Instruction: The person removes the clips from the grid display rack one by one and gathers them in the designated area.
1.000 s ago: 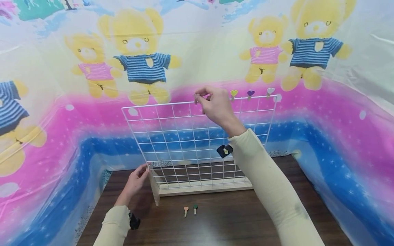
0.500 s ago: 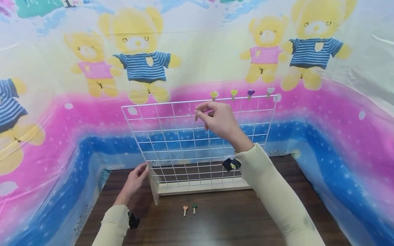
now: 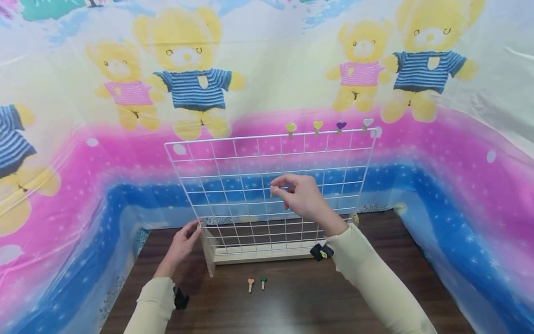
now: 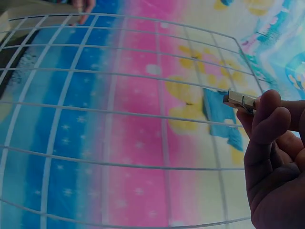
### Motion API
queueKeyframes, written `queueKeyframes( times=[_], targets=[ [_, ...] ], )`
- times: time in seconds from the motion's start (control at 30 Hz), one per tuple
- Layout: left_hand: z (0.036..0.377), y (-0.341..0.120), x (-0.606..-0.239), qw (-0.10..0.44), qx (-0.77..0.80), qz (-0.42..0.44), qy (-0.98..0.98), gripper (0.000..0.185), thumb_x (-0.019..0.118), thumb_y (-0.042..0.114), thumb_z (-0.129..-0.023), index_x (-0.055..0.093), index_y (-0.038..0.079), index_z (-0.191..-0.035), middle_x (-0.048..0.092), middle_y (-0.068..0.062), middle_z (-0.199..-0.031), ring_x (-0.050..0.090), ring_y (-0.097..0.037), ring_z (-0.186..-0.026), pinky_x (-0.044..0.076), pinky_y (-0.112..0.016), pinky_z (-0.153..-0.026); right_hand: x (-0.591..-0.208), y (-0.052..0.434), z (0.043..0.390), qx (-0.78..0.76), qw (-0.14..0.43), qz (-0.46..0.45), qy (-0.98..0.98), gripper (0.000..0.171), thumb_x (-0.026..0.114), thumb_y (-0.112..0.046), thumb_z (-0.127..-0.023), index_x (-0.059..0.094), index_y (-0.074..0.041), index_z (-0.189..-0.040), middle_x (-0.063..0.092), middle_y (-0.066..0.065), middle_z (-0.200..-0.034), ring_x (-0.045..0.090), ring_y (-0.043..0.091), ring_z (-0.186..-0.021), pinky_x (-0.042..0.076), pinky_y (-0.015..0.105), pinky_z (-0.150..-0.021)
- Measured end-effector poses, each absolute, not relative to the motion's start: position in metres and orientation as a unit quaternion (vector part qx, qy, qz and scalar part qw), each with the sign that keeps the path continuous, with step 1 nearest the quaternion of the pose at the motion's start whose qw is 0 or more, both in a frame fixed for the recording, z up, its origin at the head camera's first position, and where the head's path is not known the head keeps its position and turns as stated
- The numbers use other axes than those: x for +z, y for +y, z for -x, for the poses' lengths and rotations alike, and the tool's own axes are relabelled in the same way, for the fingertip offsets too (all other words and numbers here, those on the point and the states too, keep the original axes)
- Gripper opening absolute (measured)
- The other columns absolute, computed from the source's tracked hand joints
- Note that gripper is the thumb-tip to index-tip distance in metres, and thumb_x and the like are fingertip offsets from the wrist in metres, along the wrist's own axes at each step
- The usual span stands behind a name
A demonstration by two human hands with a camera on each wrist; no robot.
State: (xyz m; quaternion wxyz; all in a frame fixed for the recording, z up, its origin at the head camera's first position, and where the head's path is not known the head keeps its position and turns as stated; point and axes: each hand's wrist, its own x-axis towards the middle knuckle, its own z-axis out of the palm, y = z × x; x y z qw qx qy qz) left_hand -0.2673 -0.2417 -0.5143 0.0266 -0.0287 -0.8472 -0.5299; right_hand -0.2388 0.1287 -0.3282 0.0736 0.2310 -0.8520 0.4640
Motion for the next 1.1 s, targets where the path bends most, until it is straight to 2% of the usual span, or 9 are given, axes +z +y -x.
queueKeyframes(
  times=[0.17,0.33,0.5,0.8,1.0,1.1],
  targets=[
    [0.268,-0.242,-0.515,0.031,-0.53,0.032,-0.847,0.039,0.047,0.019,-0.101,0.047,0.011,-0.139,0.052,-0.02,-0.131,0.048,-0.032,-0.121,0.041,-0.05,-0.096,-0.359,0.131,0.235,0.458,0.036,-0.215,-0.862,0.015,0.064,-0.027,-0.092,0.069,-0.019,-0.103,0.059,0.005,-0.058,0.055,0.025,-0.05,0.038,0.028,-0.039],
    [0.269,-0.243,-0.517,0.033,-0.533,0.028,-0.845,0.037,0.048,0.019,-0.101,0.049,0.014,-0.137,0.052,-0.019,-0.131,0.048,-0.031,-0.12,0.041,-0.049,-0.096,-0.393,0.131,0.235,0.468,0.0,-0.2,-0.861,0.014,0.065,-0.026,-0.091,0.07,-0.018,-0.102,0.066,0.004,-0.07,0.058,0.018,-0.053,0.047,0.032,-0.044],
    [0.269,-0.242,-0.517,0.04,-0.534,0.036,-0.844,0.038,0.048,0.018,-0.101,0.048,0.009,-0.138,0.054,-0.02,-0.129,0.049,-0.033,-0.118,0.042,-0.05,-0.095,-0.424,0.131,0.235,0.467,-0.013,-0.205,-0.86,0.013,0.065,-0.022,-0.092,0.07,-0.016,-0.102,0.068,0.001,-0.081,0.059,0.02,-0.054,0.049,0.033,-0.048],
    [0.268,-0.241,-0.516,0.032,-0.534,0.029,-0.844,0.037,0.048,0.017,-0.101,0.048,0.012,-0.138,0.053,-0.019,-0.13,0.048,-0.032,-0.119,0.041,-0.05,-0.096,-0.471,0.132,0.23,0.456,-0.025,-0.218,-0.863,0.009,0.067,-0.019,-0.09,0.07,-0.016,-0.097,0.066,0.004,-0.075,0.057,0.018,-0.051,0.044,0.028,-0.042],
    [0.269,-0.241,-0.516,0.039,-0.53,0.032,-0.846,0.038,0.048,0.018,-0.101,0.048,0.011,-0.138,0.053,-0.02,-0.13,0.049,-0.032,-0.119,0.041,-0.049,-0.096,-0.504,0.133,0.231,0.44,-0.038,-0.222,-0.869,0.007,0.067,-0.016,-0.089,0.07,-0.015,-0.096,0.064,-0.002,-0.086,0.056,0.016,-0.052,0.044,0.027,-0.044],
    [0.269,-0.241,-0.517,0.042,-0.529,0.035,-0.847,0.038,0.048,0.017,-0.1,0.048,0.009,-0.138,0.054,-0.02,-0.13,0.049,-0.032,-0.119,0.042,-0.049,-0.095,-0.522,0.133,0.233,0.432,-0.038,-0.228,-0.872,0.008,0.067,-0.015,-0.089,0.07,-0.011,-0.095,0.064,-0.003,-0.086,0.054,0.011,-0.052,0.045,0.026,-0.045]
  ],
)
